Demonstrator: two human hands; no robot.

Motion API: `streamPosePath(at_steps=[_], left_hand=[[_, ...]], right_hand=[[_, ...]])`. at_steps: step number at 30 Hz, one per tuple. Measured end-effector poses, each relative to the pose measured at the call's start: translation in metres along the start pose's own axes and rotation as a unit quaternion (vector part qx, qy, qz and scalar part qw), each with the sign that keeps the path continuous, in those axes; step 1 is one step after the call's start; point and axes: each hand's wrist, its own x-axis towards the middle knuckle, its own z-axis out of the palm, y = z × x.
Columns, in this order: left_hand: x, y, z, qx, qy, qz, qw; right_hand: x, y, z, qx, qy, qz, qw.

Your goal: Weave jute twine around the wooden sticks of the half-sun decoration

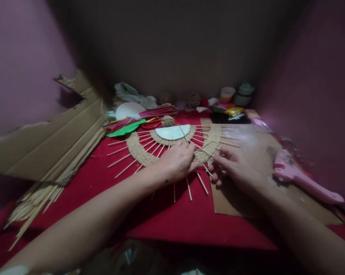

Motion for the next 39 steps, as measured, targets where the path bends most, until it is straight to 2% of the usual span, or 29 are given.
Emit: streamPosePath(at_steps=[4,11,18,24,30,35,39], left_hand=[[-0.001,0.008,0.004,0.042,0.001,-0.018,0.999],[-0.003,0.001,0.001,0.046,-0.028,-0.010,0.998],[0.000,-0.003,0.003,0.039,-0.029,-0.006,0.999],[0.004,-0.009,0.009,-0.016,-0.014,0.031,0.999],[0.006,-0.011,0.010,-0.068,-0.016,0.021,0.997],[0.009,-0.017,0.012,-0.116,-0.027,0.025,0.993],[0.011,-0.017,0.010,-0.125,-0.034,0.020,0.991]], right_hand=[[0.001,0.003,-0.001,-0.023,-0.024,-0.011,0.999],[-0.005,-0.004,0.002,-0.085,-0.026,-0.012,0.996],[-0.024,-0.004,-0.001,-0.225,0.051,-0.099,0.968],[-0.044,0.008,-0.003,-0.308,0.104,-0.122,0.938],[-0.036,0.012,-0.010,-0.330,0.164,-0.167,0.915],[-0.027,0.014,-0.015,-0.402,0.222,-0.164,0.873],[-0.028,0.018,-0.018,-0.394,0.241,-0.162,0.872]])
